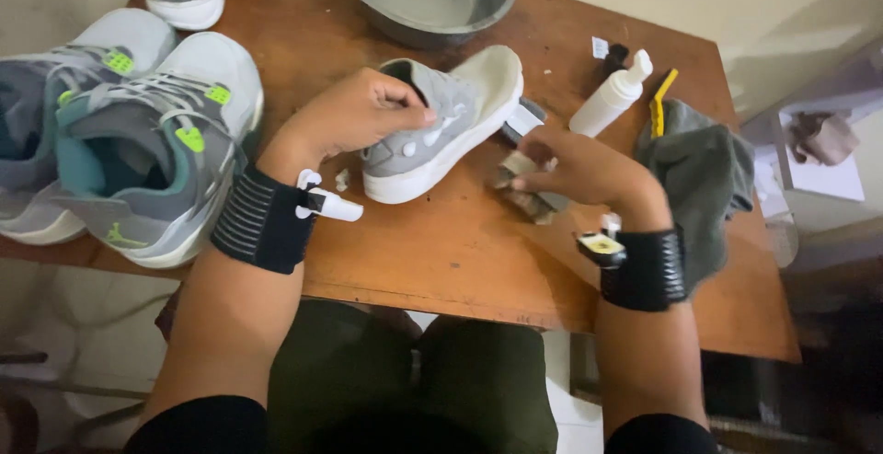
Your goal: The person cleans a gray sneaker by first scrubbing the white midsole with a small white sponge, then wiping the upper with a gray cloth. They apply a cleaning solution from a white bottle and continue scrubbing the upper with a white brush, followed by a brown brush.
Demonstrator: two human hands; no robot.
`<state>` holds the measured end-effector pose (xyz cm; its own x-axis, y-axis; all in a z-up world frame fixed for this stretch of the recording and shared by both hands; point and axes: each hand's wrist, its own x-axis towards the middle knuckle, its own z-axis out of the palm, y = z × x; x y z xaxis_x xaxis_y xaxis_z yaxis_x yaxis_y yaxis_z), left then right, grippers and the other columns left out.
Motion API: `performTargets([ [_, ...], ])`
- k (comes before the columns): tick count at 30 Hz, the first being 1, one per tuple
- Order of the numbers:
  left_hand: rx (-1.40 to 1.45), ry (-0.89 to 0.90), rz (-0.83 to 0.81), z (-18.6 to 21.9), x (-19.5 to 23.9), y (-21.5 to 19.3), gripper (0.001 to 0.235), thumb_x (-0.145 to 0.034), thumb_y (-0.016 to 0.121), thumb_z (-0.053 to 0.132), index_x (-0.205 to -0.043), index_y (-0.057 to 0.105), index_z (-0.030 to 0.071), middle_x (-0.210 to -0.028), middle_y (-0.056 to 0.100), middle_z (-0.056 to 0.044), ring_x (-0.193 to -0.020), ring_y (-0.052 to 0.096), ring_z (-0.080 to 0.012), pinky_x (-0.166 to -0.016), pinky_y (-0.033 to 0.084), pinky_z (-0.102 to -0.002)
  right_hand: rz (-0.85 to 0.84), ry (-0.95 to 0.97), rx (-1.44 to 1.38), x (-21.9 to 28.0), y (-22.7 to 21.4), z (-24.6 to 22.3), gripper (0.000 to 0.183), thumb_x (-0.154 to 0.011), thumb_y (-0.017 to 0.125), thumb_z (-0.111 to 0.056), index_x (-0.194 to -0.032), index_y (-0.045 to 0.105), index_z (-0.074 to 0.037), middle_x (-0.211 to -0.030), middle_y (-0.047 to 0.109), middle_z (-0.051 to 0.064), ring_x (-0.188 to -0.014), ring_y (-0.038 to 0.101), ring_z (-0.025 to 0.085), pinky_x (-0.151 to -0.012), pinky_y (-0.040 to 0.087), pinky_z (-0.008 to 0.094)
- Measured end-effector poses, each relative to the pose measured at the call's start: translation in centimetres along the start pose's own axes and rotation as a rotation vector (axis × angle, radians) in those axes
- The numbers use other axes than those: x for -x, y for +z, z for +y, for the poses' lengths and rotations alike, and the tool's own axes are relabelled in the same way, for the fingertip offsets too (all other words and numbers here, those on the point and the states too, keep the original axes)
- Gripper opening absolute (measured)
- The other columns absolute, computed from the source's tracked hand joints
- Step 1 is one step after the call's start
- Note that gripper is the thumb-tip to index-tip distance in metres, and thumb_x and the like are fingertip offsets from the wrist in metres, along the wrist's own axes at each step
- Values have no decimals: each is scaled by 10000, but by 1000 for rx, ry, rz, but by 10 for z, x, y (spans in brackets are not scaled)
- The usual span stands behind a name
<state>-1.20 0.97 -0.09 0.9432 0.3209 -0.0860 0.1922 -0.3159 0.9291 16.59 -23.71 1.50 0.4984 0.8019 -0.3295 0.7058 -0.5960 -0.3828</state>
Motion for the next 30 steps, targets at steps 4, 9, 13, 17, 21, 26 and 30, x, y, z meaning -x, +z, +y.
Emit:
performTargets([
  [4,8,15,-3,-7,-1,0,166,-823,762,326,-895,810,185,-830,784,-24,-843,706,-108,-799,542,-266,61,-123,-166,14,-13,-6,578,-869,731,-227,-1412,594,-85,-1285,633,335,-1235,589,524,-1041,465,575],
  [9,-111,10,-60,-7,-1,-3,170,-827,751,388,-885,825,247,-807,786,13,-795,711,-121,-767,543,-263,377,-558,-357,-1,-9,-6,602,-920,762,-167,-1461,546,-14,-1321,632,234,-1233,589,317,-1094,435,505],
  [13,-175,32,-78,-21,-15,1,176,-826,752,412,-864,824,256,-854,796,-4,-844,727,-156,-791,549,-298,455,-681,-277,-21,0,-14,563,-948,744,-147,-1465,555,-30,-1324,629,202,-1269,607,360,-1107,438,490],
  [17,-180,-1,-31,-42,-30,4,302,-925,637,469,-914,828,235,-942,787,-68,-915,719,-233,-815,543,-350,572,-783,-148,-33,22,-31,552,-894,798,-72,-1415,617,-54,-1335,636,168,-1288,596,387,-1099,459,489],
  [21,-144,-13,2,-66,-53,6,454,-1011,545,448,-703,758,191,-708,697,-41,-684,630,-187,-632,468,-289,664,-1029,-58,-40,43,-48,479,-868,796,-26,-1321,643,19,-1244,653,202,-1182,616,453,-1079,466,570],
  [26,-181,53,16,-65,-47,0,528,-1022,549,453,-630,700,134,-622,610,-68,-592,562,-215,-561,418,-313,719,-1148,36,-37,58,-68,331,-956,722,-77,-1283,689,-37,-1185,686,161,-1106,655,408,-1067,468,532],
  [30,-165,-17,19,-59,-44,0,549,-991,589,502,-555,668,178,-562,580,-28,-544,538,-176,-512,373,-287,858,-1111,141,-55,39,-38,279,-946,717,2,-1224,717,-8,-1115,677,181,-1021,659,414,-934,505,509],
])
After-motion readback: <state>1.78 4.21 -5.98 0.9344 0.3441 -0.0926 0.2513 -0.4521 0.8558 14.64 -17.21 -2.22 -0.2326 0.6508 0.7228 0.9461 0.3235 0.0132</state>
